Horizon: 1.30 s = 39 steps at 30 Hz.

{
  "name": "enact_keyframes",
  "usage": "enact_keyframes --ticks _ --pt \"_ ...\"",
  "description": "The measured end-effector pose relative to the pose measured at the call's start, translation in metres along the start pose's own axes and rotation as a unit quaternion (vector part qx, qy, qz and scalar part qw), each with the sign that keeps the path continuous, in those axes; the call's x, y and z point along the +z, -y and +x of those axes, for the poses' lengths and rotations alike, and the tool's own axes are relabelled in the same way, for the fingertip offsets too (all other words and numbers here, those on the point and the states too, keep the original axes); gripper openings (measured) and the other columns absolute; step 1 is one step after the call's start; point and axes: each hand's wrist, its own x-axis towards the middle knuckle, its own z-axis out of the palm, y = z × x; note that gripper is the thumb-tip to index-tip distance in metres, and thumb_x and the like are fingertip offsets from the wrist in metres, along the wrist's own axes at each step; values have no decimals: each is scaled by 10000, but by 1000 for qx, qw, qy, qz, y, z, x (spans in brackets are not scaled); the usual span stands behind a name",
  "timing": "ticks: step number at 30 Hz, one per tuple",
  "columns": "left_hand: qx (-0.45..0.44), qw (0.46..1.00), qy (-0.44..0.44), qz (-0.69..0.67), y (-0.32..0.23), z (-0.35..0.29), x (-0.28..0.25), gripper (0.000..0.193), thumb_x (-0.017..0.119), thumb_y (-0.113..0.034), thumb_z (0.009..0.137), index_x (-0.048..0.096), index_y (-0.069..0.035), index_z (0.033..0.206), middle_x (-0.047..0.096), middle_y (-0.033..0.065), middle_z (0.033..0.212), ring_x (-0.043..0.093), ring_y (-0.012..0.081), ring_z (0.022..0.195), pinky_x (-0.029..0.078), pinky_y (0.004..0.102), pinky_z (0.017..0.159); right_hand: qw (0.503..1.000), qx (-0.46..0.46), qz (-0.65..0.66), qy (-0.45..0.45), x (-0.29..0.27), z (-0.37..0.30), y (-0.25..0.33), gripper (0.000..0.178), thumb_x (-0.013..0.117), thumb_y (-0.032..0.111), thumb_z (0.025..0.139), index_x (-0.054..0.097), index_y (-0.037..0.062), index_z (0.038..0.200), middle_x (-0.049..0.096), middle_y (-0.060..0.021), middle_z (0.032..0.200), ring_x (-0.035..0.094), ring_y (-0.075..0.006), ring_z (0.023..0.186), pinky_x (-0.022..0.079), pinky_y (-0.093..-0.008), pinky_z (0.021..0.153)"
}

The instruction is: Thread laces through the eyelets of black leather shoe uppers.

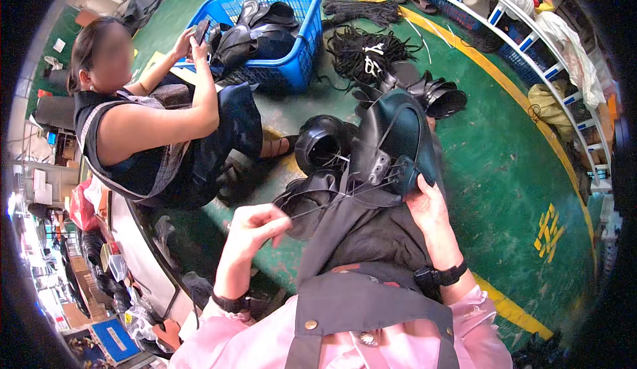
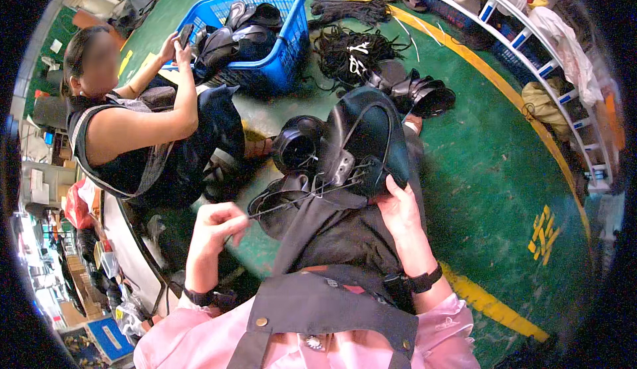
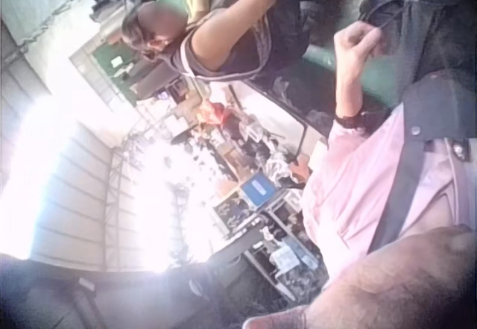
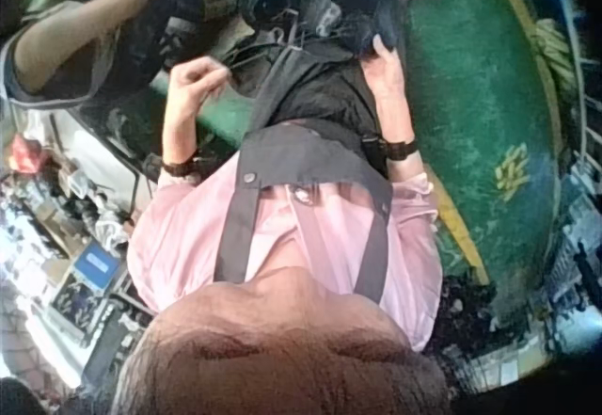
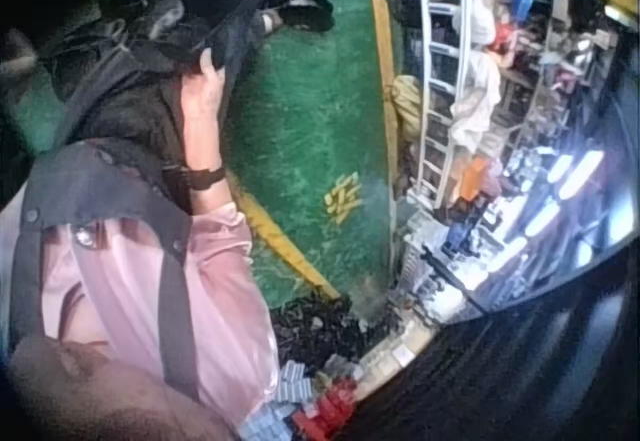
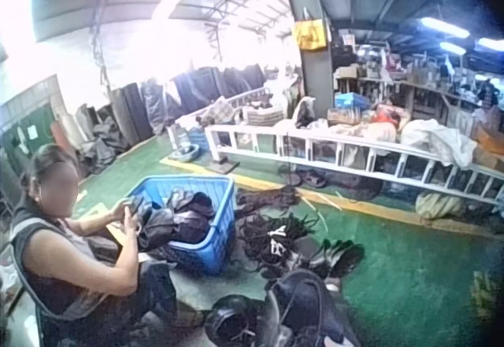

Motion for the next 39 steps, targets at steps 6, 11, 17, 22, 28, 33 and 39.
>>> enact_keyframes --ticks 6,11,17,22,28,33,39 --pt "46 997 42 -39 -2 -42 -3 136 724 -94 792 656 11 740 566 22 556 477 65 459 325 222 425 999 -39 -26 10 2 0 -3 389 597 75 886 508 102 1264 613 -52 1184 580 -237 1092 457 -431 944" --pt "56 994 46 86 13 -29 -14 134 686 -105 817 655 12 761 567 14 569 484 68 489 365 240 452 997 -59 -58 10 -1 -2 1 372 591 106 901 507 97 1263 613 -63 1188 584 -219 1090 454 -410 947" --pt "207 961 101 156 64 33 30 72 678 -100 781 638 -40 784 477 162 1331 356 316 1317 256 436 1085 973 -68 -214 -62 13 -7 16 331 598 114 910 531 45 1227 615 -81 1162 607 -208 1025 481 -383 905" --pt "325 923 152 138 62 98 81 153 633 -199 802 566 -70 754 255 193 1518 115 362 1438 56 495 1141 943 -30 -320 -83 18 -8 27 488 651 84 861 456 46 1307 571 -103 1217 620 -188 978 526 -360 813" --pt "269 922 205 185 68 134 91 131 584 -222 831 552 -106 780 339 143 1491 230 279 1419 40 536 1125 583 -434 -684 58 50 -14 49 766 675 -17 711 357 80 1401 404 -164 1417 382 -308 1326 377 -390 1032" --pt "267 923 231 151 70 132 86 139 586 -232 832 551 -113 769 346 124 1492 242 274 1414 28 548 1122 500 -390 -738 230 91 9 39 476 668 30 730 579 74 1195 555 -144 1221 514 -332 1165 423 -411 977" --pt "185 964 162 -100 69 124 74 170 587 -199 837 555 -61 743 589 146 1250 486 253 1217 298 393 1065 551 -363 -710 246 79 28 18 222 733 95 710 656 69 917 568 -43 735 534 -216 706 451 -340 663"
